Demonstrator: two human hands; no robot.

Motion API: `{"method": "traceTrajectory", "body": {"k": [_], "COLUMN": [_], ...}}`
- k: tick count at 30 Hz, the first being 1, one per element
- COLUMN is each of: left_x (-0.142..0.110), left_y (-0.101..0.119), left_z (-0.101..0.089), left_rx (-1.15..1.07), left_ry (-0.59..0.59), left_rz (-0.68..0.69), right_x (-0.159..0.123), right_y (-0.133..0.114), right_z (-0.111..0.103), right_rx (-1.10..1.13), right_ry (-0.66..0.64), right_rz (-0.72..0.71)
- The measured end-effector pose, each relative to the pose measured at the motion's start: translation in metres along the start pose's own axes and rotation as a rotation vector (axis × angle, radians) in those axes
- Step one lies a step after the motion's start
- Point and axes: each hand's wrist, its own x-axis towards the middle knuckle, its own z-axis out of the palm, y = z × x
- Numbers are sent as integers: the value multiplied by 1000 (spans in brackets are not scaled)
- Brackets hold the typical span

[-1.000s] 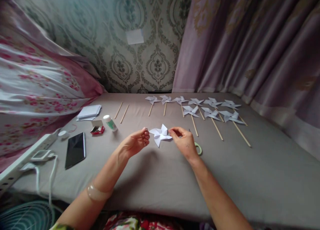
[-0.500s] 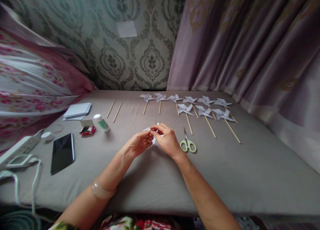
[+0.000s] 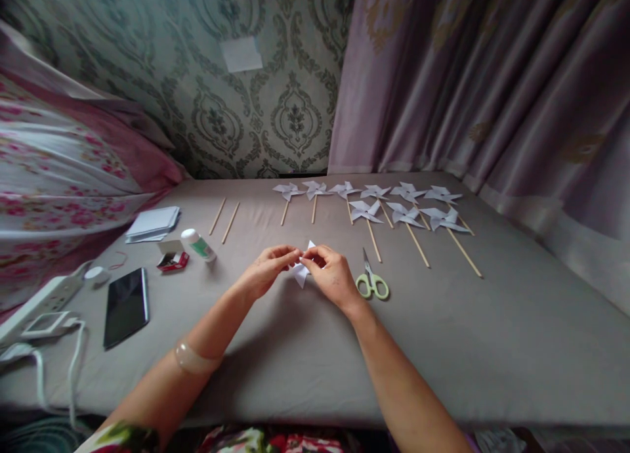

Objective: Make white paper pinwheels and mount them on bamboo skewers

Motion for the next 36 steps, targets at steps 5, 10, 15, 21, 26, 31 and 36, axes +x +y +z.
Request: {"method": "traceTrajectory", "body": {"k": [5, 10, 15, 21, 26, 31, 36], "left_x": [36, 62, 70, 65, 52, 37, 22], "left_y": [7, 5, 6, 8, 11, 10, 2], "left_z": [-15, -19, -16, -16, -17, -16, -5], "left_rx": [489, 893, 925, 870, 745, 320, -124], "left_ry": [51, -33, -83, -141, -136, 62, 263], "left_rz": [93, -20, -71, -122, -155, -127, -122], "right_x": [6, 8, 7, 6, 6, 4, -2], "right_y": [4, 12, 13, 14, 14, 5, -9], "right_z": [-17, -24, -23, -24, -22, -22, -20], "right_rx": [166, 251, 204, 197, 242, 248, 216], "right_ry": [147, 222, 219, 182, 163, 146, 123], "right_rz": [157, 213, 168, 170, 195, 179, 145]}}
